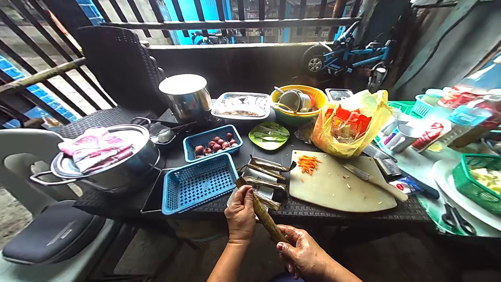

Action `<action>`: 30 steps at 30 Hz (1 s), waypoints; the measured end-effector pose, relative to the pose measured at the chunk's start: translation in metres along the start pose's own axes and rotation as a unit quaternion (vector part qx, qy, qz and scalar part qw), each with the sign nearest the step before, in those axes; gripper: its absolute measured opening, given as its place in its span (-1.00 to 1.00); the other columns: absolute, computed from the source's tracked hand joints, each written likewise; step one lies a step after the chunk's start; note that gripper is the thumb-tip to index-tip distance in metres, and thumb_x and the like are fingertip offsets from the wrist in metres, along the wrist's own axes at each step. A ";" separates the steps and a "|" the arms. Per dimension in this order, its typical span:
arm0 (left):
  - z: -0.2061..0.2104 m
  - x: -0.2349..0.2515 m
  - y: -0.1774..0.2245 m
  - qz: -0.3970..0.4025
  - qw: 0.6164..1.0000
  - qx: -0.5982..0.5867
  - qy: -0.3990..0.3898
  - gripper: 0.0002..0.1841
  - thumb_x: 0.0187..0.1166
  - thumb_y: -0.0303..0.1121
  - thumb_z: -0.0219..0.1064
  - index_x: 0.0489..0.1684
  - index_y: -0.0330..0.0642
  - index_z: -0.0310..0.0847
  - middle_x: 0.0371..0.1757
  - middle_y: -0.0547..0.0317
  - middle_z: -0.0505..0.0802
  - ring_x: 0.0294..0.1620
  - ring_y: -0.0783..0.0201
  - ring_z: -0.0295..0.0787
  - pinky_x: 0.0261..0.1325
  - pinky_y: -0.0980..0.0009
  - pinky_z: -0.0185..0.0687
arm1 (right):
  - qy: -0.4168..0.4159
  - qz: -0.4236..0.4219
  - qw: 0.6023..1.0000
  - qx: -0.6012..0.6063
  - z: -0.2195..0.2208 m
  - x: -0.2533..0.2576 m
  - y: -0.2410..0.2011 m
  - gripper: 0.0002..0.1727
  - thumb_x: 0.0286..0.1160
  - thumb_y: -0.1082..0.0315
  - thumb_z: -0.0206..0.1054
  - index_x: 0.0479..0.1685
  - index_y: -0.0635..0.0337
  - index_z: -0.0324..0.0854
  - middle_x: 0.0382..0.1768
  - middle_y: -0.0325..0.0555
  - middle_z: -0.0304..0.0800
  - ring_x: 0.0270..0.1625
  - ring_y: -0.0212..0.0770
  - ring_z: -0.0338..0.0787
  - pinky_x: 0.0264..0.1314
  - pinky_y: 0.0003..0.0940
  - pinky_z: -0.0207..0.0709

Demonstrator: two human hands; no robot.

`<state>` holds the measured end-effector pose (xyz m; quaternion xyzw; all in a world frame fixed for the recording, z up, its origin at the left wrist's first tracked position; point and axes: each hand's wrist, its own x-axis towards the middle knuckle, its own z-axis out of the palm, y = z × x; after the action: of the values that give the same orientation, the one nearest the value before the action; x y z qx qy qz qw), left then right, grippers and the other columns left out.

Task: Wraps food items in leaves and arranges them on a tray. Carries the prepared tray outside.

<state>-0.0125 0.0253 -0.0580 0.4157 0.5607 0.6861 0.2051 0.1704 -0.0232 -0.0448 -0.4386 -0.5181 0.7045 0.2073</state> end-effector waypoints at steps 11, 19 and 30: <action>-0.023 0.011 0.014 -0.340 0.928 0.001 -0.153 -0.80 0.77 -0.40 0.25 0.00 -0.40 0.68 -0.38 -0.01 0.84 -0.56 0.25 0.75 -0.51 0.37 0.70 | 0.001 0.022 0.999 -0.046 -0.005 0.007 0.009 -0.50 0.65 0.41 0.27 0.59 0.09 0.52 -0.35 -0.17 0.79 -0.56 -0.36 0.70 -0.52 -0.40 0.64; -0.034 0.024 -0.014 -0.278 0.908 0.216 -0.227 -0.67 0.79 -0.17 0.23 -0.16 -0.25 0.78 -0.20 0.00 0.84 -0.08 0.16 0.78 0.13 0.09 0.62 | -0.027 0.063 0.998 -0.006 -0.009 0.020 0.012 -0.54 0.71 0.41 0.20 0.59 0.12 0.48 -0.42 -0.21 0.74 -0.60 -0.36 0.67 -0.56 -0.41 0.62; -0.036 0.046 -0.028 -0.449 0.838 0.162 -0.265 -0.70 0.85 -0.35 0.09 0.39 -0.27 0.51 -0.23 0.04 0.75 -0.55 0.35 0.61 -0.49 0.44 0.55 | 0.031 0.116 0.991 -0.055 -0.016 0.060 0.015 -0.68 0.73 0.35 0.27 0.34 0.18 0.41 -0.42 -0.17 0.69 -0.60 -0.31 0.69 -0.52 -0.38 0.66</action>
<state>-0.0726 0.0464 -0.0691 0.3113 0.7135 0.2813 0.5612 0.1542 0.0242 -0.0837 -0.5284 -0.4946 0.6803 0.1158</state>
